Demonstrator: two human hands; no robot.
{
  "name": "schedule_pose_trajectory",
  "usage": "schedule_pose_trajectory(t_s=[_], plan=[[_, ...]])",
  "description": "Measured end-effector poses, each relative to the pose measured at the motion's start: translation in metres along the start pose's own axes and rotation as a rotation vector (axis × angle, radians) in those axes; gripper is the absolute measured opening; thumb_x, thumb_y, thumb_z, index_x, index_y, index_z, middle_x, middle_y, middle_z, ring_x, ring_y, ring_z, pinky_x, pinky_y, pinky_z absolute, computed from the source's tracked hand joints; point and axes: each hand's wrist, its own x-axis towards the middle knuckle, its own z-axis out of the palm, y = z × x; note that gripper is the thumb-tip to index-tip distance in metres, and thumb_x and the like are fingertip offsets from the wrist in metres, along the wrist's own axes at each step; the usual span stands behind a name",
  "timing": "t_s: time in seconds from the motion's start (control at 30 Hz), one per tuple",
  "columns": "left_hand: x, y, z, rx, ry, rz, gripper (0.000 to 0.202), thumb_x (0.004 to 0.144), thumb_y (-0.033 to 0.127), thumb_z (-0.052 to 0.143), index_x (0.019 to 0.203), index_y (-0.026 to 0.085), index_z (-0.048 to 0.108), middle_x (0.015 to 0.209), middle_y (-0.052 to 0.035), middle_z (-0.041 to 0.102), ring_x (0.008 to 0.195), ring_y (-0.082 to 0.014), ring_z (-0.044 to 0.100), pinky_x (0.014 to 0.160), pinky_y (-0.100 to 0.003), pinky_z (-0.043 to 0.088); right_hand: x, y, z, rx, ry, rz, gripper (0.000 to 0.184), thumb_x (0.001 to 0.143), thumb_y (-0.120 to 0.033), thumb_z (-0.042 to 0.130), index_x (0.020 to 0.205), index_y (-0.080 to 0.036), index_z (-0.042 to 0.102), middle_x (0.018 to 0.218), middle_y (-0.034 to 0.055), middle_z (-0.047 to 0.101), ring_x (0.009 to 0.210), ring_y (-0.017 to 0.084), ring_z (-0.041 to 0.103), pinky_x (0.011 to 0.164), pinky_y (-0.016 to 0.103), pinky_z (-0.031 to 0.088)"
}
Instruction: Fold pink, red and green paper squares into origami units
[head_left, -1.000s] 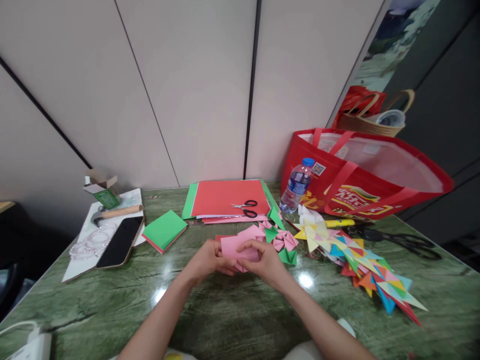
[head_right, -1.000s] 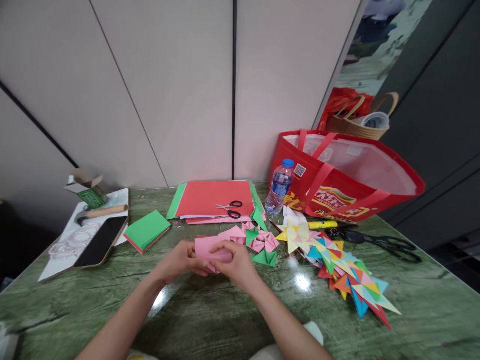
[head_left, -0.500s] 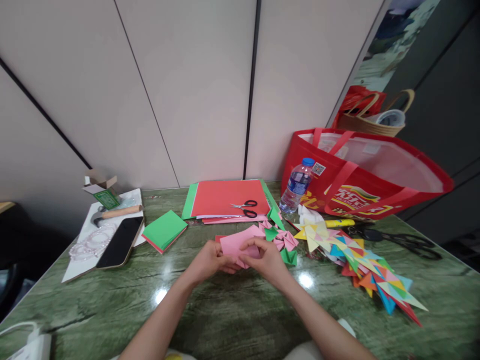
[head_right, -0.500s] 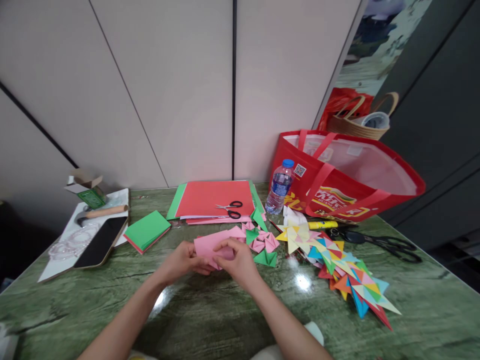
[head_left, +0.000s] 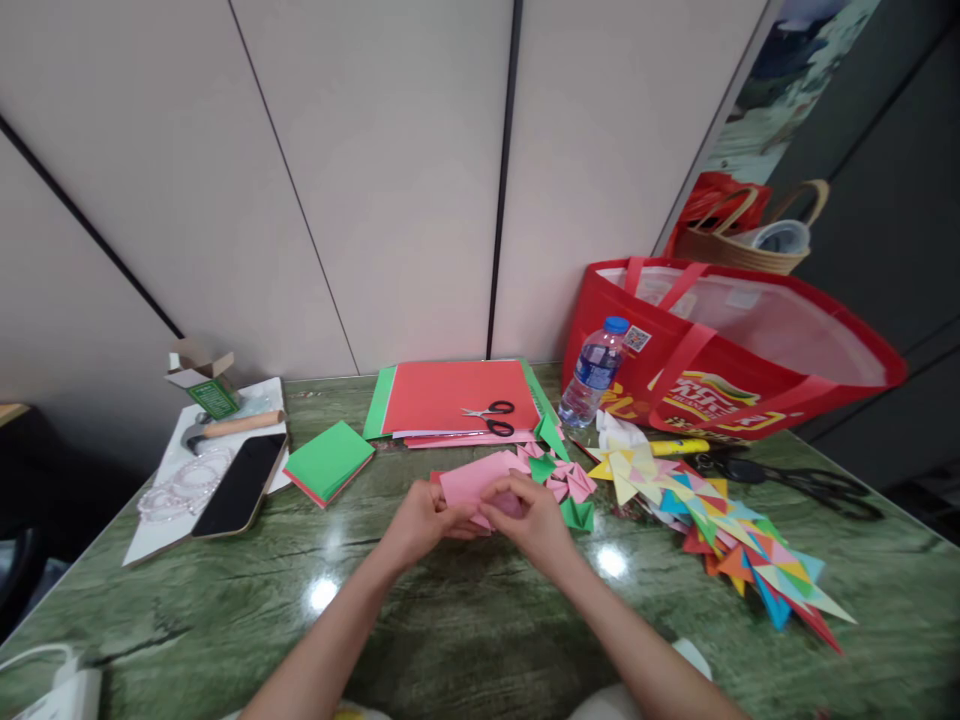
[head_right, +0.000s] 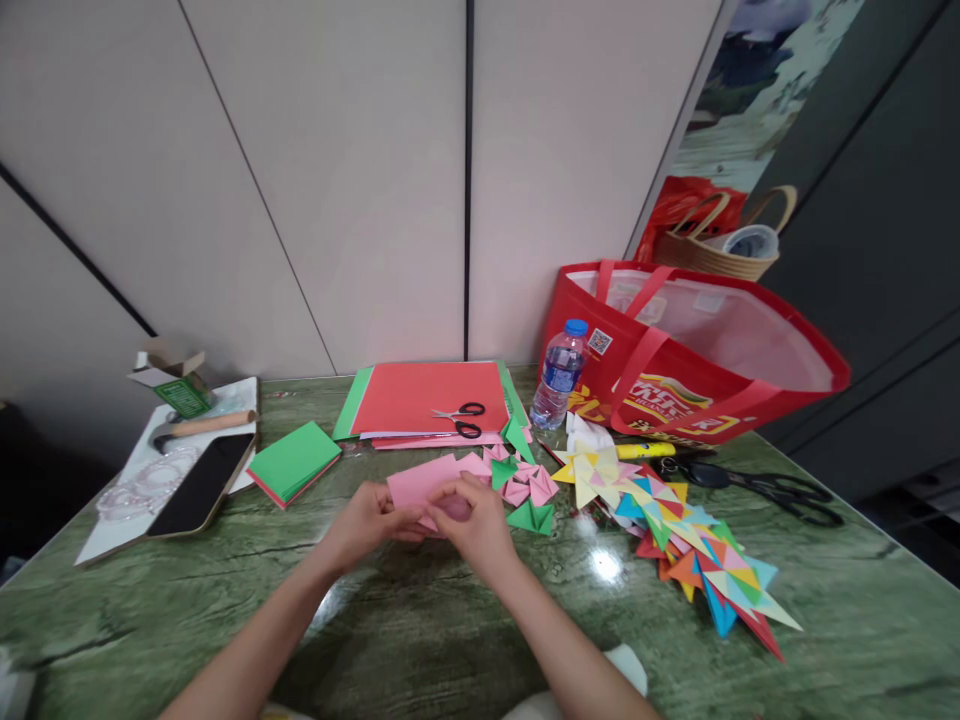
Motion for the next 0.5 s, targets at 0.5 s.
schedule_pose_trajectory(t_s=[0.5], plan=[[0.004,-0.005,0.014,0.007,0.276,0.133,0.030,0.054,0.038,0.071,0.056,0.008,0.064,0.050,-0.0005,0.060,0.051,-0.0138,0.055,0.056,-0.026,0.047,-0.006,0.005,0.014,0.134,0.188,0.055,0.063,0.062,-0.017,0.063,0.119,-0.019,0.035,0.113,0.0106,0.046,0.095,0.021,0.052,0.070,0.028,0.049]])
